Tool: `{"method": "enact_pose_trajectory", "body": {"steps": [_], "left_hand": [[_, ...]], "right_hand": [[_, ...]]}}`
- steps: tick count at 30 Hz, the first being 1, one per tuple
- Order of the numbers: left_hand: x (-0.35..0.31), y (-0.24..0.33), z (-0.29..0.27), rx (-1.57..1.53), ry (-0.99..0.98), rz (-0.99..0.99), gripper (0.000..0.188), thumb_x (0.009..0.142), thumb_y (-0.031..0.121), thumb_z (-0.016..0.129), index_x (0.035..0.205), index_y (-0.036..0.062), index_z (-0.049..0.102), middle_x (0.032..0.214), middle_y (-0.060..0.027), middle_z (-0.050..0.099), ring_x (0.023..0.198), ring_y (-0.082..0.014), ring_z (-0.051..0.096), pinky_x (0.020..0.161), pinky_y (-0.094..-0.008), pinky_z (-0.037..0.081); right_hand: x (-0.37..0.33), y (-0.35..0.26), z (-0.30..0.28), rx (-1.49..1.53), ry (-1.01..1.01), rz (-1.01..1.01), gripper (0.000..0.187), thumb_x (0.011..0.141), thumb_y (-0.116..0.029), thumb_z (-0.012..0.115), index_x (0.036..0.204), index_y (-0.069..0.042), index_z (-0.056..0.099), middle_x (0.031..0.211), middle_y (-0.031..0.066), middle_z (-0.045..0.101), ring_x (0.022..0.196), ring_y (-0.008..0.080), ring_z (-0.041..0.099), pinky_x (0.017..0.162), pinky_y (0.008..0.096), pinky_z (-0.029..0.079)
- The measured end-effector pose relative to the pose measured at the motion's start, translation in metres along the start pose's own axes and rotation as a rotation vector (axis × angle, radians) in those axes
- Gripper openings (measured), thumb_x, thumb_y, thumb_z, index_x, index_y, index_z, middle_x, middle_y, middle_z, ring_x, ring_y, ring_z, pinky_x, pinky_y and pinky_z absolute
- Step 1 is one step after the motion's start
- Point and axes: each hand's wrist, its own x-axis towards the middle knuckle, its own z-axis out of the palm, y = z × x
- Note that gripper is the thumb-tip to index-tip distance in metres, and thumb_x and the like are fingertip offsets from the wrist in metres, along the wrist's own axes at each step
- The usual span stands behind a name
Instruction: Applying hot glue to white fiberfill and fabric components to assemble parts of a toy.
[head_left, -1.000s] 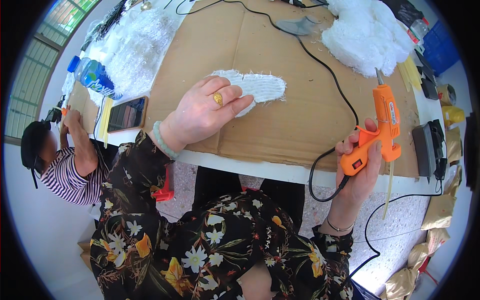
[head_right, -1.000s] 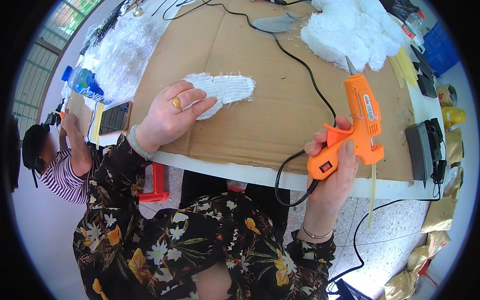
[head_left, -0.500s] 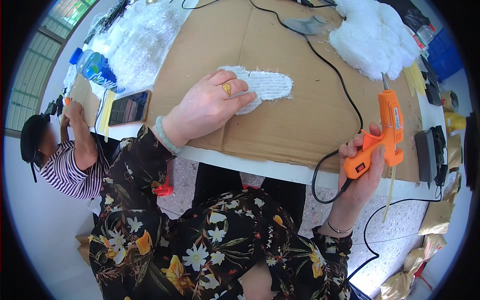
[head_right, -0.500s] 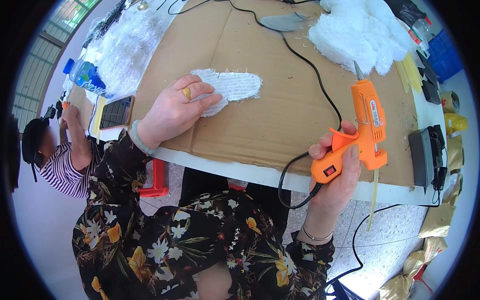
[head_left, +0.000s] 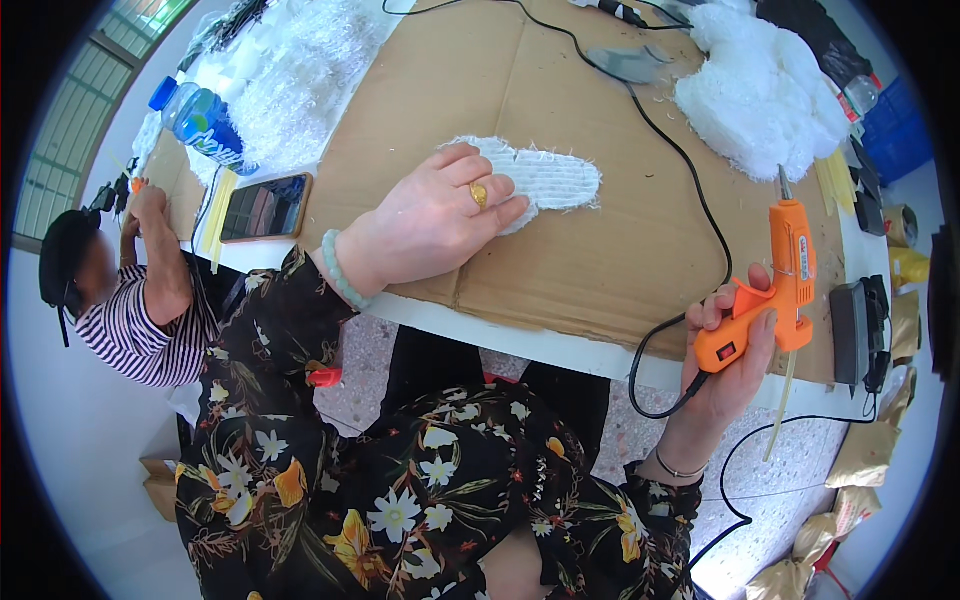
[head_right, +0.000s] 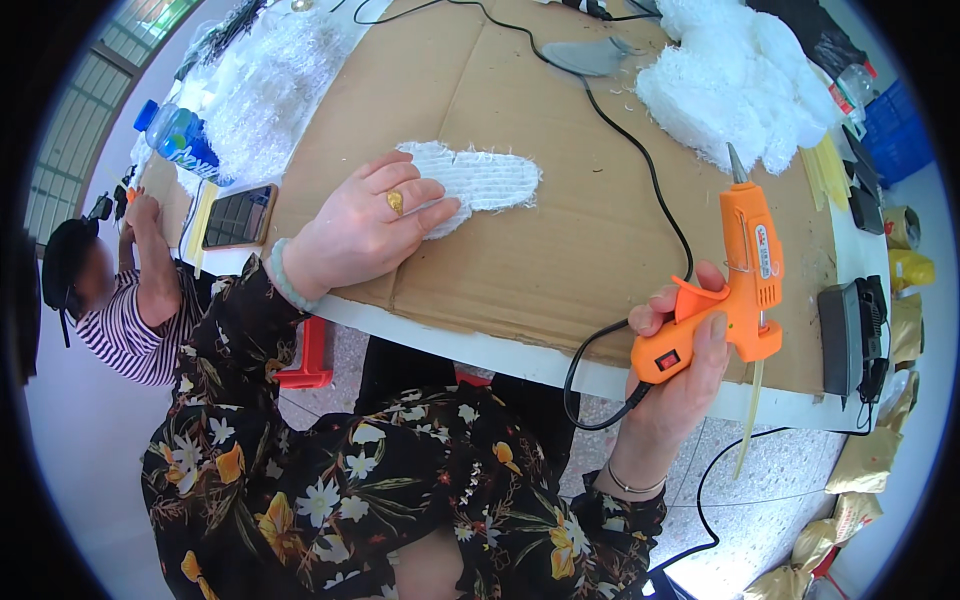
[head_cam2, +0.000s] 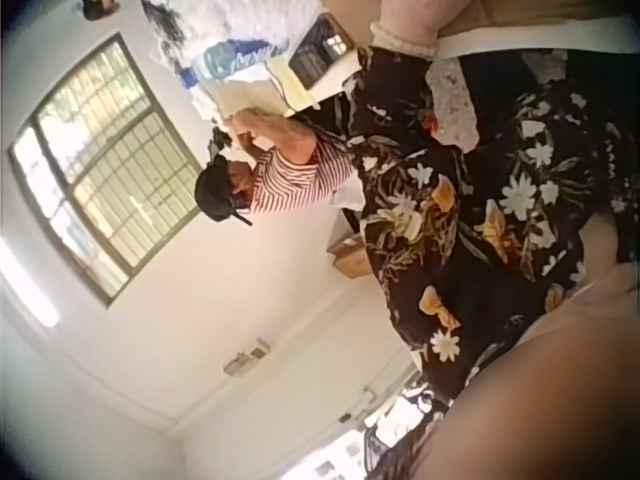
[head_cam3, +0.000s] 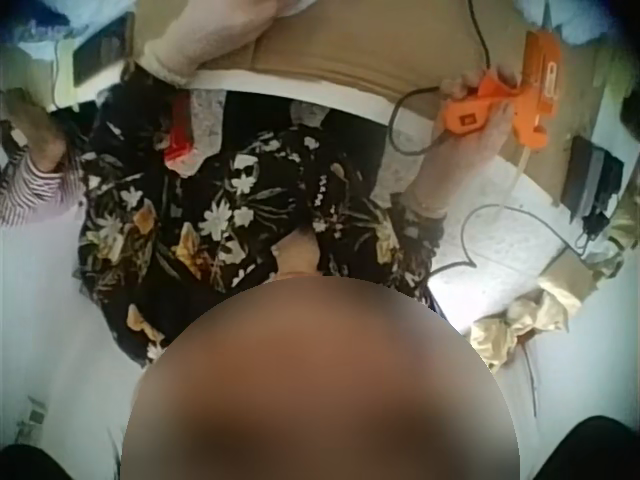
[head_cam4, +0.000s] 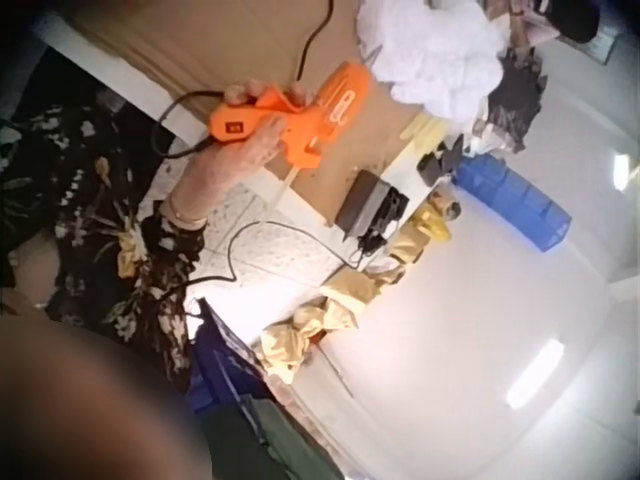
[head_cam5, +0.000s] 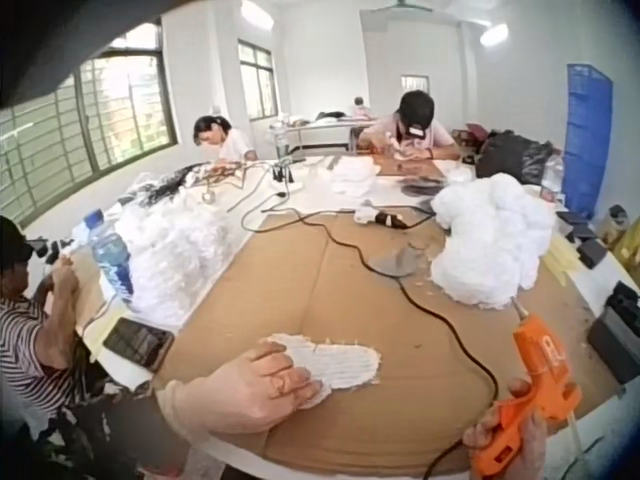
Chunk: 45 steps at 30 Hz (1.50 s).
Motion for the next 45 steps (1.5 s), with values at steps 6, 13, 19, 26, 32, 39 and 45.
{"method": "enact_pose_trajectory", "body": {"steps": [6,13,19,26,32,39,45], "left_hand": [[-0.002,-0.001,0.0,0.006,-0.025,0.001,0.022,0.071,0.011,0.063,0.092,0.0036,0.063,0.085,-0.0025,0.056,0.081,-0.0179,0.055,0.081,-0.0327,0.046],[-0.005,0.0,0.003,-0.076,-0.114,-0.081,0.029,0.07,0.008,0.064,0.098,0.0066,0.063,0.089,-0.0029,0.059,0.085,-0.0186,0.056,0.084,-0.0325,0.045],[-0.02,-0.01,0.006,-0.489,0.095,-0.354,0.021,0.08,0.003,0.058,0.1,0.0056,0.065,0.085,-0.0079,0.065,0.078,-0.0249,0.061,0.072,-0.0332,0.05],[-0.041,-0.013,-0.003,-0.626,0.264,-0.693,0.013,0.083,0.003,0.059,0.094,0.0052,0.066,0.075,-0.0097,0.063,0.068,-0.0266,0.063,0.062,-0.0317,0.05],[-0.034,0.008,0.002,-0.296,0.098,-0.313,0.01,0.074,0.003,0.066,0.083,0.0058,0.064,0.079,-0.0057,0.06,0.077,-0.0244,0.06,0.072,-0.0339,0.049],[-0.026,0.019,0.0,-0.04,-0.024,-0.058,0.012,0.069,0.01,0.063,0.08,0.0049,0.062,0.083,-0.0038,0.055,0.084,-0.0209,0.054,0.082,-0.0348,0.045],[-0.011,0.008,0.016,-0.022,-0.097,0.075,0.013,0.07,0.011,0.059,0.081,0.004,0.061,0.085,-0.0041,0.055,0.083,-0.0192,0.054,0.083,-0.0334,0.044]], "right_hand": [[-0.001,0.001,0.003,-0.015,-0.012,-0.002,0.044,0.095,-0.033,0.048,0.128,-0.003,0.042,0.089,0.0081,0.054,0.072,0.0116,0.047,0.068,0.0272,0.037],[0.002,0.003,0.004,-0.072,-0.012,-0.019,0.046,0.095,-0.034,0.048,0.128,-0.003,0.042,0.088,0.0073,0.053,0.072,0.0115,0.046,0.067,0.0274,0.036],[0.004,0.0,0.019,-0.165,-0.064,-0.039,0.049,0.094,-0.036,0.049,0.129,-0.003,0.04,0.086,0.0076,0.051,0.071,0.0127,0.046,0.067,0.0282,0.036],[0.004,0.006,0.035,-0.188,-0.138,0.01,0.053,0.093,-0.037,0.05,0.13,-0.001,0.038,0.088,0.0099,0.053,0.071,0.015,0.048,0.067,0.0299,0.039],[0.025,0.007,0.039,-0.307,-0.218,-0.002,0.052,0.094,-0.033,0.051,0.128,0.004,0.042,0.088,0.0136,0.06,0.071,0.0178,0.058,0.065,0.0298,0.048],[0.06,0.031,0.072,-0.251,-0.382,0.12,0.042,0.091,-0.023,0.058,0.12,0.006,0.048,0.089,0.0149,0.064,0.078,0.0204,0.066,0.074,0.0327,0.055],[0.085,0.073,0.075,-0.214,-0.322,0.252,0.036,0.092,-0.024,0.057,0.117,0.002,0.051,0.09,0.0138,0.064,0.08,0.0211,0.066,0.077,0.0341,0.056]]}}
